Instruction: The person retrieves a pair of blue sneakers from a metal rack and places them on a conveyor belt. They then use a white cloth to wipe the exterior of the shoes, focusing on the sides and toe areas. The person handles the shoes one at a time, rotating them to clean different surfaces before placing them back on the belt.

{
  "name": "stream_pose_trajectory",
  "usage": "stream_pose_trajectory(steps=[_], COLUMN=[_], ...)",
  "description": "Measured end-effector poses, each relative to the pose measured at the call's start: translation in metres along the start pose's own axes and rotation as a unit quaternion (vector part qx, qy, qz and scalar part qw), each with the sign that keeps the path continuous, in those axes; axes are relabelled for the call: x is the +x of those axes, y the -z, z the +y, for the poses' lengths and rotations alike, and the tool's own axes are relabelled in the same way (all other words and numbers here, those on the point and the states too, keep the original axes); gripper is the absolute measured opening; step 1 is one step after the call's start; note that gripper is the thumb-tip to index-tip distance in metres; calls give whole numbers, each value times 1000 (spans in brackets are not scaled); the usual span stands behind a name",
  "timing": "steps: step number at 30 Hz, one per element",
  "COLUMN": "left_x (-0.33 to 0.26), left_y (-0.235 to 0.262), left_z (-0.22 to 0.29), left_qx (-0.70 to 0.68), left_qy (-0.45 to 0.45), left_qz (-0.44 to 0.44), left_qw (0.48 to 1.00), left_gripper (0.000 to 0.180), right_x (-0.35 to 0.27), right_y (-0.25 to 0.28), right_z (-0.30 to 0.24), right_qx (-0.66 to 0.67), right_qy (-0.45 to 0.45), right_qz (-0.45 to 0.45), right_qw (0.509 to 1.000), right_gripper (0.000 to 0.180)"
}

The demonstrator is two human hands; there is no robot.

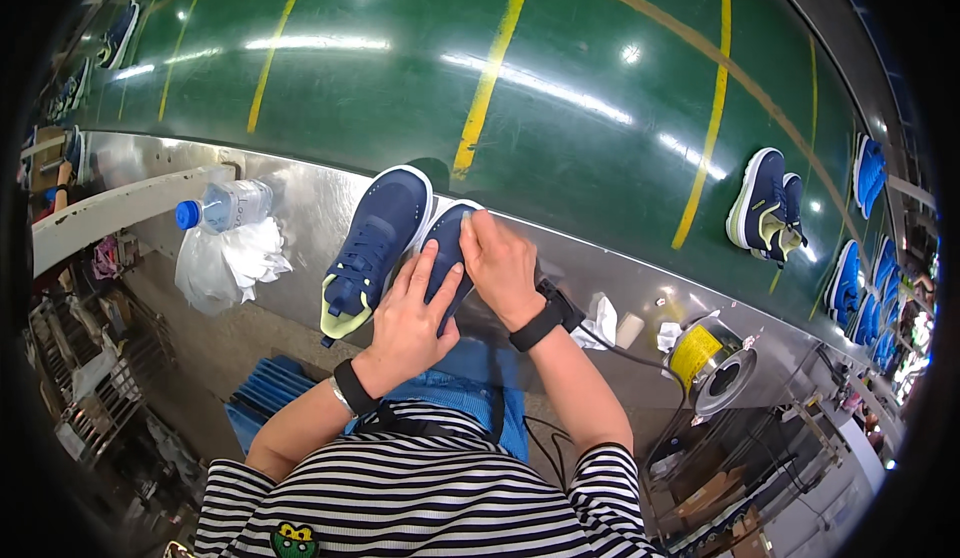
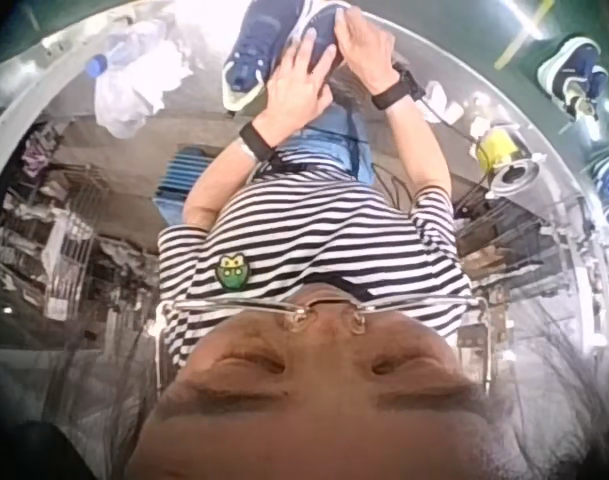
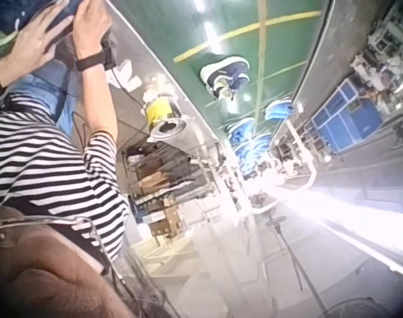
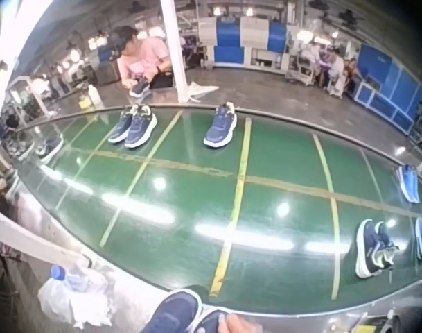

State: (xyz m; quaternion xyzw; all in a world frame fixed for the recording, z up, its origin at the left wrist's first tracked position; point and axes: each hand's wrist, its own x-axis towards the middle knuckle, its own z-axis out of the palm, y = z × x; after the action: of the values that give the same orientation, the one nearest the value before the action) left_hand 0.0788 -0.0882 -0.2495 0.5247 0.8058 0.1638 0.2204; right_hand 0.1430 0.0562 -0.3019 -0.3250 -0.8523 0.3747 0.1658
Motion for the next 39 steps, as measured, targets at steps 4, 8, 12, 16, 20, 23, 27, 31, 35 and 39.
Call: stream_pose_trajectory(steps=[4, 8, 12, 16, 20, 23, 27, 31, 35, 39], left_x=[-3, -1, 1, -2, 0, -1, 0, 0, -1, -1], left_y=[-1, -1, 0, 12, 21, 16, -1, -12, -13, -15], left_z=[-5, -5, -6, -9, 0, 16, 25, 17, 14, 14], left_qx=[3, 5, -2, -17, 63, 177, 193, 171, 161, 150], left_qy=[3, -1, -9, -65, -130, -144, -110, -106, -103, -108], left_qz=[0, 7, -3, -75, -140, -131, -71, -16, -16, 2], left_qw=[1000, 1000, 1000, 995, 980, 965, 972, 979, 981, 983], left_gripper=[69, 69, 69, 72, 74, 67, 59, 54, 53, 51], right_x=[-22, -1, 6, -43, -73, -80, -70, -55, -32, -55], right_y=[6, -1, 5, 36, 68, 64, 49, 41, 35, 45], right_z=[8, 7, 8, 24, 24, 24, 26, 32, 23, 39], right_qx=[10, 2, 23, 201, 312, 224, 100, 2, -16, 12], right_qy=[14, 38, 38, -161, -299, -209, -70, -2, 62, 41], right_qz=[-35, -46, -56, -64, -48, -35, -31, -80, -77, -79], right_qw=[999, 998, 997, 964, 901, 951, 992, 997, 995, 996], right_gripper=[19, 18, 16, 17, 20, 17, 14, 16, 19, 22])
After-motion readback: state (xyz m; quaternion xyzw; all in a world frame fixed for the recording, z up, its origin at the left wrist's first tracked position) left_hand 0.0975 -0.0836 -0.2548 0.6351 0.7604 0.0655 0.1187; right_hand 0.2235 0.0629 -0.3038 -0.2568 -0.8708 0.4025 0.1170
